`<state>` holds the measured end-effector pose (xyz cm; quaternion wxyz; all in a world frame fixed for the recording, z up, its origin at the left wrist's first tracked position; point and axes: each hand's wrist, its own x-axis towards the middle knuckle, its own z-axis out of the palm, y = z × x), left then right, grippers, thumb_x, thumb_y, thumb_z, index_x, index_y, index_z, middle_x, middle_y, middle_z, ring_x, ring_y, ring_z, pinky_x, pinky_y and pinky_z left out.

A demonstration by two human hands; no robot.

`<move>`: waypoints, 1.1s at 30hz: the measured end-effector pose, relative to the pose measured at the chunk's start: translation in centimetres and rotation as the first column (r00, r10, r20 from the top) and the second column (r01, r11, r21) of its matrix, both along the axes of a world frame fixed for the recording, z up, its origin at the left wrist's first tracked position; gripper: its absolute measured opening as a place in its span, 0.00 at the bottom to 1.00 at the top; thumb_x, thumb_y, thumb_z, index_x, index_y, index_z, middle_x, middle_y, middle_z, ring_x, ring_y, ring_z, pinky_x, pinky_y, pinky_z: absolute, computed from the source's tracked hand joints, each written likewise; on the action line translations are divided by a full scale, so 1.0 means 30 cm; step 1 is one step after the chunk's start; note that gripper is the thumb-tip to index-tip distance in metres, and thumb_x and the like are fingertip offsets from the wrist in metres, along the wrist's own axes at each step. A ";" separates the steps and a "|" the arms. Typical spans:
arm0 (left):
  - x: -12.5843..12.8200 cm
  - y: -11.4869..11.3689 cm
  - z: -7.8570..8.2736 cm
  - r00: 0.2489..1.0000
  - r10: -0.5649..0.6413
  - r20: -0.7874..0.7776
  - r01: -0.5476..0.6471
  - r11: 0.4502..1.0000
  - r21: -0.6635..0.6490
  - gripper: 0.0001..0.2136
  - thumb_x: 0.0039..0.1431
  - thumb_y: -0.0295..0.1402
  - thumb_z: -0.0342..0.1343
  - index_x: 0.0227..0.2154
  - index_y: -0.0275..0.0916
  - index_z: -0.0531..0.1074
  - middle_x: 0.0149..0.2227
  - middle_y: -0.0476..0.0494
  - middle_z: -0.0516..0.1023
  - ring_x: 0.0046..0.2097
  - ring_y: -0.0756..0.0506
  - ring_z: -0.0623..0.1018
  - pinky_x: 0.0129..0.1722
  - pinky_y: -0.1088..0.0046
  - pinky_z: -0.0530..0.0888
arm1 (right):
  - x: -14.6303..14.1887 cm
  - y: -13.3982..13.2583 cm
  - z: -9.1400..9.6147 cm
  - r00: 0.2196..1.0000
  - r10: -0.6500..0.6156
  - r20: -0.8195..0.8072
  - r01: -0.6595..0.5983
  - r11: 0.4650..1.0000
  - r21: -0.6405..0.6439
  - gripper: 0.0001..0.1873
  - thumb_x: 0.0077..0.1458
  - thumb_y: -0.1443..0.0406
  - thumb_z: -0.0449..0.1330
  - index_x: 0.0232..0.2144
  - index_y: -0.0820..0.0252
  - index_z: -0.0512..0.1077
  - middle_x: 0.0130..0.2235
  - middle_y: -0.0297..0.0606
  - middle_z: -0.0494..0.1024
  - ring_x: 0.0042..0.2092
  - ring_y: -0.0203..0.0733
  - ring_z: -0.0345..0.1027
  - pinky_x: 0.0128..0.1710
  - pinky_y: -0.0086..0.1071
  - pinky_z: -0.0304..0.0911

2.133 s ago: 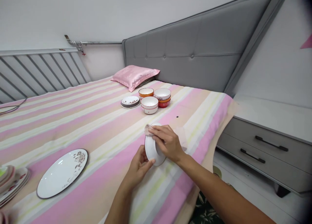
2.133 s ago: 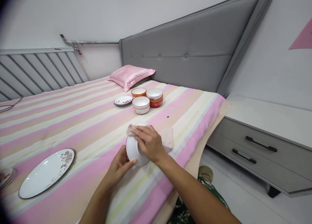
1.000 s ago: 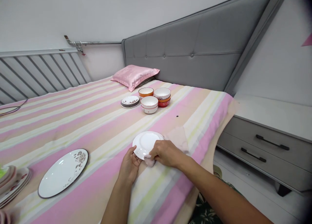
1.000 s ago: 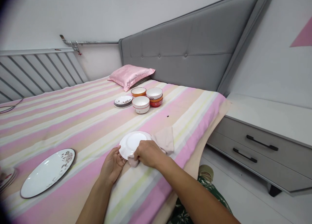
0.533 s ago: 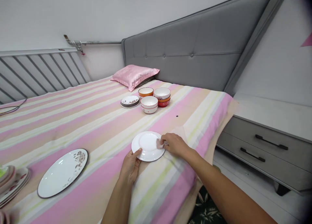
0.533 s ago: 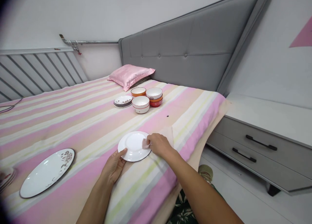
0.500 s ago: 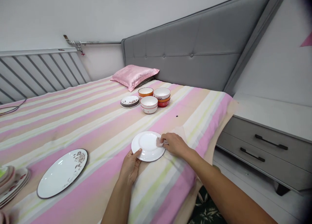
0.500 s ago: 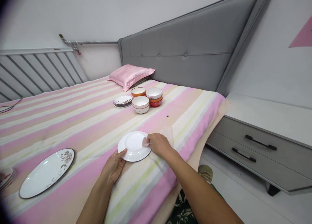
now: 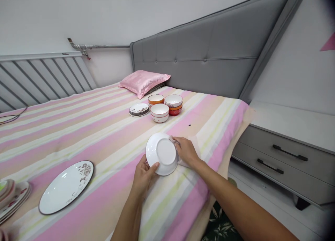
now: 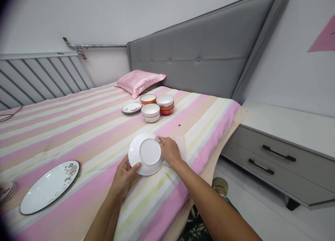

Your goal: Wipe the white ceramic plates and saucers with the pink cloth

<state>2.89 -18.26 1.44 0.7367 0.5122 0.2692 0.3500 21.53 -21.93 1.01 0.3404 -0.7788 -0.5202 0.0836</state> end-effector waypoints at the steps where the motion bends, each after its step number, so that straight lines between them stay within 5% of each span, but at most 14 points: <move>1: 0.000 -0.001 -0.001 1.000 -0.024 -0.002 0.024 0.999 0.029 0.27 0.47 0.29 0.60 0.52 0.39 0.61 0.46 0.38 0.74 0.44 0.42 0.73 0.42 0.66 0.71 | -0.002 0.000 0.005 1.000 0.011 0.002 -0.011 0.997 0.079 0.21 0.54 0.71 0.47 0.50 0.61 0.66 0.47 0.41 0.72 0.49 0.40 0.64 0.48 0.32 0.58; 7: 0.002 -0.004 -0.007 0.997 -0.069 -0.027 0.072 0.983 0.170 0.20 0.48 0.30 0.60 0.46 0.37 0.66 0.39 0.41 0.75 0.39 0.44 0.74 0.39 0.70 0.70 | -0.046 -0.011 0.041 0.981 0.089 0.175 -0.150 0.914 0.377 0.21 0.56 0.71 0.45 0.52 0.57 0.64 0.49 0.38 0.70 0.49 0.40 0.61 0.47 0.35 0.61; 14: 0.002 -0.002 -0.002 0.998 -0.069 -0.005 0.069 0.986 0.150 0.22 0.47 0.30 0.60 0.47 0.38 0.65 0.39 0.42 0.75 0.39 0.44 0.74 0.37 0.70 0.70 | -0.135 -0.036 0.053 0.868 0.202 0.453 -0.410 0.807 0.426 0.20 0.56 0.72 0.48 0.50 0.56 0.66 0.51 0.35 0.70 0.49 0.41 0.62 0.47 0.36 0.62; 19: 0.001 0.001 -0.003 1.000 -0.023 -0.015 0.024 0.994 0.106 0.22 0.46 0.29 0.61 0.46 0.37 0.65 0.38 0.42 0.75 0.39 0.45 0.74 0.37 0.70 0.71 | -0.176 -0.038 0.029 0.840 0.266 0.473 -0.485 0.760 0.433 0.17 0.56 0.72 0.48 0.46 0.57 0.69 0.49 0.35 0.72 0.47 0.39 0.63 0.44 0.33 0.63; 26: 0.000 0.000 -0.004 0.998 -0.059 0.003 0.059 0.993 0.100 0.20 0.47 0.29 0.60 0.45 0.39 0.65 0.35 0.44 0.75 0.37 0.46 0.74 0.36 0.71 0.70 | -0.161 -0.025 0.026 0.966 0.161 0.202 -0.246 0.811 0.531 0.15 0.56 0.72 0.46 0.41 0.59 0.69 0.41 0.41 0.72 0.46 0.39 0.63 0.45 0.33 0.62; 33: 0.001 -0.001 -0.002 0.999 -0.035 -0.014 0.036 0.994 0.105 0.20 0.45 0.30 0.61 0.44 0.38 0.67 0.39 0.42 0.76 0.39 0.44 0.74 0.37 0.70 0.70 | -0.107 -0.021 0.027 0.993 0.085 0.081 -0.109 0.924 0.367 0.14 0.52 0.74 0.46 0.38 0.58 0.67 0.39 0.39 0.70 0.43 0.39 0.62 0.42 0.31 0.60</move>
